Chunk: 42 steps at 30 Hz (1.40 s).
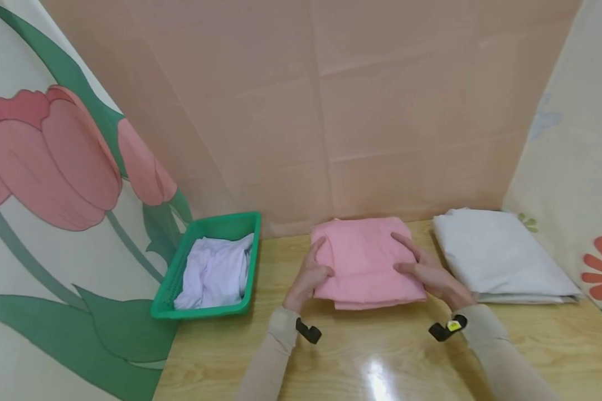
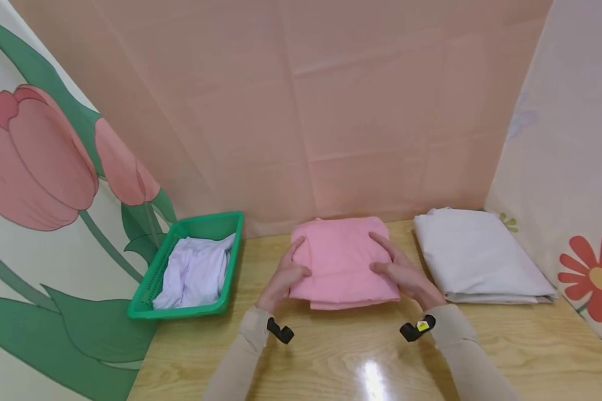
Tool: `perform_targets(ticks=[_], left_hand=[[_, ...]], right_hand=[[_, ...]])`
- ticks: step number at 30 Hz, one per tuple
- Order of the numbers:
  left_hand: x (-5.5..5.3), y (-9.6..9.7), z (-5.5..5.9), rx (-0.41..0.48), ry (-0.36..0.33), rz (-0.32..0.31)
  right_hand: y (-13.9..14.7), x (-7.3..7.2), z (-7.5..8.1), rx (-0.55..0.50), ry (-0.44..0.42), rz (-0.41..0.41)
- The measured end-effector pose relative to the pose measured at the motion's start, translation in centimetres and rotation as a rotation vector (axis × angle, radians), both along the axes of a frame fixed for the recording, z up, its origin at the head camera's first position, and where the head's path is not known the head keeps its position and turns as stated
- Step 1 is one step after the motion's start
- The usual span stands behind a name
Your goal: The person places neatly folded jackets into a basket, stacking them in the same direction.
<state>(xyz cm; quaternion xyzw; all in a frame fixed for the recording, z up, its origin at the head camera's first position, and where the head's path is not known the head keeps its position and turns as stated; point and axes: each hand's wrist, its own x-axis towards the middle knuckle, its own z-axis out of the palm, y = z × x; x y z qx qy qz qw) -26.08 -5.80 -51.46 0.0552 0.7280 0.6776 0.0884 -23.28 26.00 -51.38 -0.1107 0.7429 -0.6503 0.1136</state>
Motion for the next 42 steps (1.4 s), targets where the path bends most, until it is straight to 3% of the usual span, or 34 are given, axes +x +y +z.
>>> perform_targets(ticks=[11, 17, 25, 32, 42], left_hand=[[0.3, -2.1, 1.3, -0.03, 0.05, 0.05], [0.5, -3.5, 2.2, -0.031, 0.047, 0.075], [0.7, -5.3, 3.5, -0.023, 0.084, 0.076], [0.8, -6.8, 4.1, -0.042, 0.125, 0.113], [0.2, -9.0, 5.0, -0.053, 0.128, 0.147]], right_hand=[[-2.0, -0.6, 0.7, 0.023, 0.007, -0.022], [-3.3, -1.0, 1.2, -0.039, -0.016, -0.011], [-4.9, -1.5, 1.9, -0.094, -0.015, 0.023], [-6.4, -2.0, 2.4, -0.132, -0.009, 0.052], [-8.4, -2.7, 3.5, -0.115, 0.02, 0.063]])
